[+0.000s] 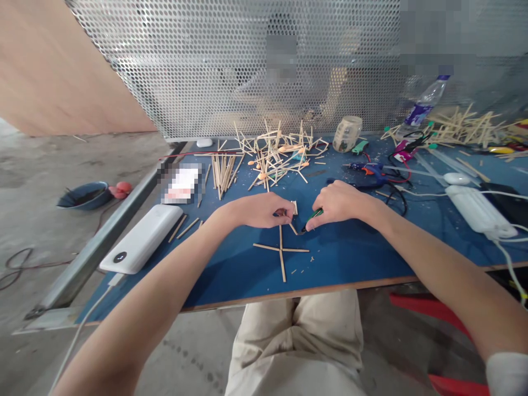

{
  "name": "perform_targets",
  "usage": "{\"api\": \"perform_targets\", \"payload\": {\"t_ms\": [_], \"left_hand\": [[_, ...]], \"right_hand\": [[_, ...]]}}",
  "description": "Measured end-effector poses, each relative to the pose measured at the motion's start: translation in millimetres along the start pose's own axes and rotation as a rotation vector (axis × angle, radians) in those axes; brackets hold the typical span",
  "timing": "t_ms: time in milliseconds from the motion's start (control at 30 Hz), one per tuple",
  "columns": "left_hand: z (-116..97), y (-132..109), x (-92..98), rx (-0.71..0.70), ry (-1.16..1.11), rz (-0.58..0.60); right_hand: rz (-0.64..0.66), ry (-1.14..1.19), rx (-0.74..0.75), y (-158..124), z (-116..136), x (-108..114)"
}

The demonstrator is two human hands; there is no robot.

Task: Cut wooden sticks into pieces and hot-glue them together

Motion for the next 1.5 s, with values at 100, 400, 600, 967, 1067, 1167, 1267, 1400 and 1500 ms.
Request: {"api": "perform_targets", "payload": {"t_ms": [100,400,600,967,1067,1167,1267,1400,1500], "left_hand": [[-1.1,1.2,0.1,-0.004,-0.007,0.004],[0.0,2.3,-1.6,0.007,0.034,0.005],[-0.6,1.9,-0.9,0.007,0.052,0.0],[-0.7,1.5,-0.4,0.024,0.101,-0.015],[1.1,1.4,-0.9,0.042,0.092,-0.01],[1.2,1.8,-0.9,0.038,0.082,-0.016],[1.0,2.4,-0.9,0.034,0.069,-0.017],[0.8,3.3,-0.8,0.03,0.059,-0.013],[-0.4,3.9,-0.6,0.015,0.063,-0.011]], "right_hand": [[0.008,0.011,-0.014,0.3,0.5,2.3],[0.022,-0.001,-0.043,-2.6,-5.9,3.5],[0.043,0.051,0.021,-1.2,-4.7,-2.9],[-0.042,-0.014,0.02,-2.4,0.4,3.0],[-0.045,-0.016,0.02,-3.1,0.2,3.5],[-0.043,-0.024,0.017,-3.0,0.0,3.7],[-0.045,-0.038,0.025,-3.2,1.5,4.9],[-0.018,-0.013,0.014,-3.8,2.5,5.5],[0.024,0.046,0.005,-3.5,1.4,3.4]]}}
Point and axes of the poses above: each hand's wrist, its own y-axis towards the middle knuckle, its own x-axis out of the back of the hand, z = x × y, the point moved 5 cm from there along y, towards the middle knuckle, and after that the axes turned 13 degrees about -y, right-handed, at the moved point
